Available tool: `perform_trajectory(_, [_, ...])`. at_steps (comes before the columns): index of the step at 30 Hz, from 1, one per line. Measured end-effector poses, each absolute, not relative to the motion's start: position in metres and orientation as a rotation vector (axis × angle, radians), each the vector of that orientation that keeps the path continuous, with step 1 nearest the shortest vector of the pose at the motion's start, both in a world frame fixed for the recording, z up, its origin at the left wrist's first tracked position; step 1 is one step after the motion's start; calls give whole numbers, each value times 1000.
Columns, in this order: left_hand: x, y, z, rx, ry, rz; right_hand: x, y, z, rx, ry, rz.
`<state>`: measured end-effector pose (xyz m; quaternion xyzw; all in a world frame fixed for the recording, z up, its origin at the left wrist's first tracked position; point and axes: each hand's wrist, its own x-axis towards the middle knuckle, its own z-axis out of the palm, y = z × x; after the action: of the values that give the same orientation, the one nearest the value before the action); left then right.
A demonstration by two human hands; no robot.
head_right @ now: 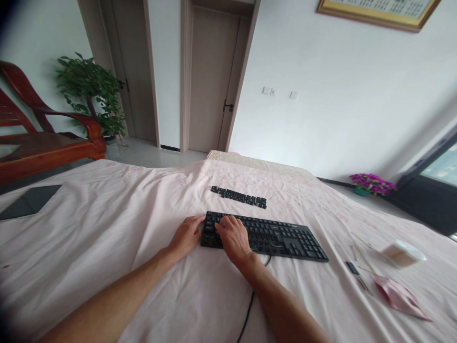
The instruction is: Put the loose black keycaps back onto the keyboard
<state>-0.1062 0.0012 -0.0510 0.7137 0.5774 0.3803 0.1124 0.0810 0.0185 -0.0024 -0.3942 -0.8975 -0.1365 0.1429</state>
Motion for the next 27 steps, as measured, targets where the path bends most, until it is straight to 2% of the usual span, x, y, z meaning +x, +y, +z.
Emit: perform_trajectory(27, [-106,0,-50,2084,1688,1103,78,17,-8,-1070,-2654,-570])
